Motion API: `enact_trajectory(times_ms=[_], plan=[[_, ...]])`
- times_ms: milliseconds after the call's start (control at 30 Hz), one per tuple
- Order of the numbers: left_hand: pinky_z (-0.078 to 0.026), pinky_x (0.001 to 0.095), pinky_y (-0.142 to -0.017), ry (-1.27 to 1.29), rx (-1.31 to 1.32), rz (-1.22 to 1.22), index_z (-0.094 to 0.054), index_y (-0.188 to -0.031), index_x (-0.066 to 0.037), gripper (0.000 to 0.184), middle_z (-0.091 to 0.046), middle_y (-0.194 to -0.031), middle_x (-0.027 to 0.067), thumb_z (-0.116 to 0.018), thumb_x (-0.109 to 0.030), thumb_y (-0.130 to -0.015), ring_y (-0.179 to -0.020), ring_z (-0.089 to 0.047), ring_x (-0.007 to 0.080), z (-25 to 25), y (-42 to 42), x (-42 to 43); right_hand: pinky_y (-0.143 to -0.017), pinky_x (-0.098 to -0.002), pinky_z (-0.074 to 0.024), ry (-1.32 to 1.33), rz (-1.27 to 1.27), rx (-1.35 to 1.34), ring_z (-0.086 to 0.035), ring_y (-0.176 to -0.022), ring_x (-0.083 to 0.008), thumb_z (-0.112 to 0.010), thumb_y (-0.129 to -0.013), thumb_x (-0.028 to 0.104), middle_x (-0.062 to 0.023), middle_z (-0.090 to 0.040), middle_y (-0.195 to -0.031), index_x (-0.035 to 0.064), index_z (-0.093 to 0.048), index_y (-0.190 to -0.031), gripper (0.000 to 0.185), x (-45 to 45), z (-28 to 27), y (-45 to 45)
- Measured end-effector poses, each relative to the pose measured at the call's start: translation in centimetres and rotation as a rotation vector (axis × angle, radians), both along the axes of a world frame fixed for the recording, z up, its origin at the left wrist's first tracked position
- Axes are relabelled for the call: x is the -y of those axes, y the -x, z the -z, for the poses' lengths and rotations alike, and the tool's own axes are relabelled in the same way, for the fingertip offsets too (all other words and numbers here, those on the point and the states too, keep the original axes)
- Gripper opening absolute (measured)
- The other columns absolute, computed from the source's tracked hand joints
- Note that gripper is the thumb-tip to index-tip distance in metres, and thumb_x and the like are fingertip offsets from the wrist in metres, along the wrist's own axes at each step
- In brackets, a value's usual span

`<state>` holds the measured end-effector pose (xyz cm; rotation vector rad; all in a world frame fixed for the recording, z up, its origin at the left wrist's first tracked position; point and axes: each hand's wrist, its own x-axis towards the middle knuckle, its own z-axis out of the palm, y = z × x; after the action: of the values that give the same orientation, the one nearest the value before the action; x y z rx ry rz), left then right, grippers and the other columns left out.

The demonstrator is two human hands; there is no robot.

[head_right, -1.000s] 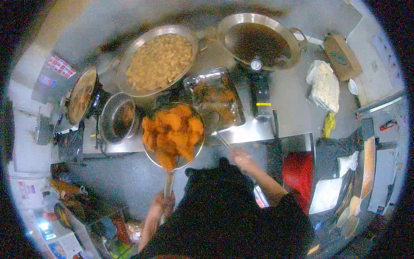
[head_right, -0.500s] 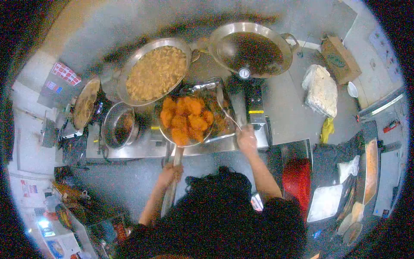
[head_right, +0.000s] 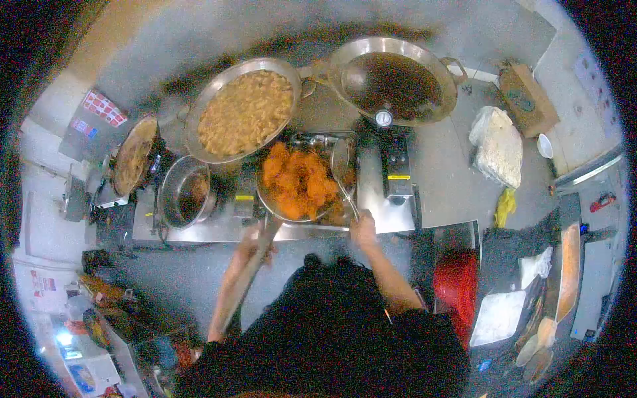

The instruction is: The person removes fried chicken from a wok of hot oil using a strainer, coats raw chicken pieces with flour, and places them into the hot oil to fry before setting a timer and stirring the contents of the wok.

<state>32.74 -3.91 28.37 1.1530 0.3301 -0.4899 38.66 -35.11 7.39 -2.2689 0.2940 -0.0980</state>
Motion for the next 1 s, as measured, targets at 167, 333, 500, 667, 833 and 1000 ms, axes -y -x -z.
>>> enact_trajectory(times_ms=[167, 333, 500, 667, 833, 1000], plan=[[-0.047, 0.0348, -0.086, -0.097, 0.239, -0.232, -0.044, -0.122, -0.005, 0.041, -0.059, -0.107, 0.0204, -0.059, -0.023, -0.088, -0.090, -0.061, 0.0257, 3.7, 0.8, -0.8, -0.073, -0.0489, -0.0473, 0.009, -0.065, -0.014, -0.058, -0.080, -0.0445, -0.056, -0.076, 0.010, -0.0256, -0.059, -0.084, -0.0014, -0.055, -0.088, 0.017, -1.7, -1.3, 1.9], [-0.043, 0.0333, -0.081, -0.916, 0.959, -0.302, -0.056, -0.080, -0.008, 0.013, -0.055, -0.089, 0.0098, -0.068, -0.011, -0.082, -0.082, -0.055, 0.0215, 6.9, -1.5, 0.1, -0.072, -0.0470, -0.0483, 0.037, -0.050, -0.005, -0.060, -0.082, -0.0422, -0.056, -0.077, 0.012, -0.0244, -0.060, -0.085, -0.0007, -0.055, -0.089, 0.017, -2.0, 0.7, 2.2], [-0.045, 0.0306, -0.068, -0.535, 1.135, -0.253, -0.048, -0.067, -0.004, 0.023, -0.057, -0.075, 0.0090, -0.066, -0.009, -0.080, -0.074, -0.057, 0.0226, 4.1, -5.5, -0.2, -0.073, -0.0458, -0.0474, 0.109, 0.048, -0.182, -0.059, -0.084, -0.0408, -0.057, -0.081, 0.021, -0.0225, -0.060, -0.088, 0.0009, -0.060, -0.091, 0.022, -1.8, -1.2, 4.5], [-0.045, 0.0299, -0.061, -0.364, 1.153, -0.254, -0.043, -0.062, -0.004, 0.029, -0.056, -0.067, 0.0088, -0.063, -0.009, -0.082, -0.067, -0.058, 0.0215, 3.6, -5.7, -1.4, -0.080, -0.0463, -0.0459, 0.189, -0.093, -0.167, -0.057, -0.088, -0.0401, -0.054, -0.088, 0.041, -0.0226, -0.060, -0.095, 0.0027, -0.064, -0.089, 0.040, 0.5, -6.1, 5.6], [-0.046, 0.0315, -0.060, -0.191, 1.087, -0.380, -0.043, -0.069, -0.007, 0.025, -0.055, -0.072, 0.0065, -0.062, -0.011, -0.084, -0.069, -0.056, 0.0204, 3.6, -5.5, -0.6, -0.072, -0.0464, -0.0456, 0.159, -0.091, -0.156, -0.059, -0.080, -0.0419, -0.054, -0.091, 0.036, -0.0240, -0.061, -0.085, -0.0009, -0.062, -0.086, 0.038, 1.3, -8.6, 2.7], [-0.047, 0.0352, -0.063, -0.301, 0.988, -0.461, -0.045, -0.082, -0.010, 0.018, -0.053, -0.080, 0.0047, -0.062, -0.014, -0.086, -0.076, -0.053, 0.0203, 5.0, -6.3, -1.9, -0.061, -0.0410, -0.0456, -0.043, -0.158, -0.161, -0.057, -0.063, -0.0319, -0.044, -0.096, 0.040, -0.0170, -0.061, -0.069, -0.0002, -0.061, -0.083, 0.045, 2.6, -9.2, -1.7]])
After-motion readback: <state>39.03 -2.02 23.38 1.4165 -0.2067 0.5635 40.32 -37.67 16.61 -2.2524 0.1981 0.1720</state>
